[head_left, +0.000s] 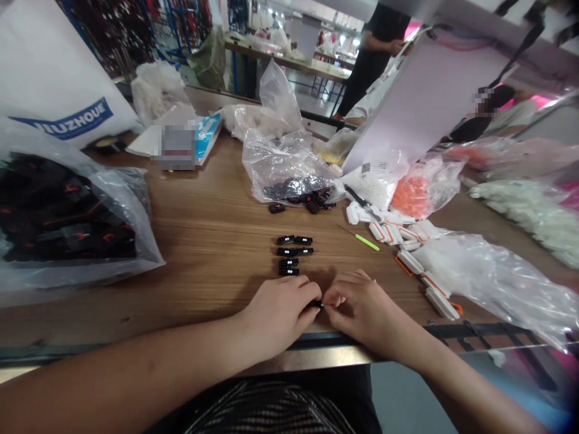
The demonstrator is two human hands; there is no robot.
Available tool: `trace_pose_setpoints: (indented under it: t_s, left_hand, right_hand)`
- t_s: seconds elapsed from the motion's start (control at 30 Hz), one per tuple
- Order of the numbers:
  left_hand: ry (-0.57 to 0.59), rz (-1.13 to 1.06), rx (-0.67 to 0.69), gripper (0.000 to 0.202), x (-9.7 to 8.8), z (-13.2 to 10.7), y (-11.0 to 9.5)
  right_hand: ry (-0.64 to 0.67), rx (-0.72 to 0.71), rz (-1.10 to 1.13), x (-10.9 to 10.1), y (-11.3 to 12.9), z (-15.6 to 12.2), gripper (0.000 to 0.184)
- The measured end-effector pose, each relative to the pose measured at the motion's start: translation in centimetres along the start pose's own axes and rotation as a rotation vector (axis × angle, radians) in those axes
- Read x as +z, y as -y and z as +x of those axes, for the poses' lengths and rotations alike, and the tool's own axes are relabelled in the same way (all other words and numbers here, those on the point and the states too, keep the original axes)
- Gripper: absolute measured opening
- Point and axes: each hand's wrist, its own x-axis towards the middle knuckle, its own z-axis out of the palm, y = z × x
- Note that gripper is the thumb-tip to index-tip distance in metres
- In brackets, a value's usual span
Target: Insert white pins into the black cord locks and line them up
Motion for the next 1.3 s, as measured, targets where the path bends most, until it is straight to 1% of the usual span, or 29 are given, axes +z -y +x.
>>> trace_pose_setpoints:
  t_s: [0.13, 0.33, 0.4, 0.53, 0.57, 0.63, 0.67, 0.73, 0.77, 0.8, 0.83, 0.87, 0.9, 0.93, 0.97, 1.03, 1.13, 1.23, 1.3]
  left_hand:
    - [0.001, 0.007, -0.007, 0.002, 0.1, 0.0, 0.1]
    - [-0.007, -0.016, -0.026, 0.004, 0.1, 0.0, 0.2]
    - [-0.011, -0.021, -0.029, 0.005, 0.2, 0.0, 0.2]
    - [-0.005, -0.018, -0.032, 0.008, 0.2, 0.0, 0.2]
    - [-0.002, -0.019, -0.034, 0.008, 0.2, 0.0, 0.1]
    - [-0.002, -0.02, -0.039, 0.006, 0.1, 0.0, 0.0]
    - [-0.005, -0.02, -0.041, 0.006, 0.1, 0.0, 0.0]
    - [-0.011, -0.024, -0.045, 0.006, 0.0, 0.0, -0.1]
    - [-0.013, -0.028, -0.044, 0.007, 0.0, -0.1, -0.1]
    - [-0.015, -0.033, -0.041, 0.007, 0.0, -0.1, -0.1]
    - [-0.018, -0.038, -0.038, 0.008, 0.0, -0.1, -0.1]
    - [-0.02, -0.042, -0.033, 0.008, 0.1, -0.1, 0.0]
    - [-0.022, -0.045, -0.03, 0.008, 0.1, -0.1, 0.0]
    - [-0.024, -0.047, -0.029, 0.007, 0.1, -0.1, 0.1]
    - [-0.025, -0.048, -0.029, 0.007, 0.1, -0.1, 0.1]
    - [-0.027, -0.048, -0.029, 0.007, 0.2, -0.1, 0.2]
    - [-0.03, -0.048, -0.026, 0.007, 0.2, -0.1, 0.2]
    - [-0.034, -0.054, -0.02, 0.007, 0.2, -0.1, 0.3]
    - [-0.037, -0.055, -0.016, 0.007, 0.2, -0.1, 0.3]
  right_hand:
    - [0.045, -0.023, -0.033, -0.2, 0.0, -0.2, 0.017]
    - [0.002, -0.08, -0.166, -0.5, 0.0, -1.2, 0.017]
    - [-0.04, -0.108, -0.233, -0.1, 0.3, -1.6, 0.018]
    - [-0.105, -0.19, -0.485, 1.4, 1.6, -2.5, 0.021]
    - [-0.113, -0.202, -0.513, 1.7, 1.9, -2.7, 0.021]
    - [-0.135, -0.19, -0.446, 1.8, 1.8, -3.0, 0.021]
    - [-0.143, -0.157, -0.371, 1.5, 1.4, -3.1, 0.02]
    - [-0.195, -0.047, -0.234, 0.5, -0.3, -3.5, 0.019]
    - [-0.226, 0.035, -0.205, -0.3, -1.5, -3.7, 0.02]
    - [-0.313, 0.123, -0.205, -1.0, -2.9, -4.0, 0.02]
    - [-0.329, 0.212, -0.217, -1.8, -4.4, -4.3, 0.021]
    - [-0.305, 0.297, -0.232, -2.4, -5.8, -4.6, 0.021]
    - [-0.254, 0.374, -0.226, -3.0, -7.0, -4.9, 0.022]
    - [-0.204, 0.434, -0.2, -3.3, -8.1, -5.1, 0.022]
    - [-0.152, 0.465, -0.169, -3.5, -8.8, -5.3, 0.023]
    - [-0.072, 0.46, -0.114, -3.6, -9.5, -5.4, 0.023]
    - [-0.041, 0.448, -0.154, -3.3, -9.5, -5.1, 0.022]
    - [-0.064, 0.585, -0.233, -3.0, -9.7, -4.9, 0.022]
    - [-0.078, 0.68, -0.247, -3.0, -10.1, -5.0, 0.027]
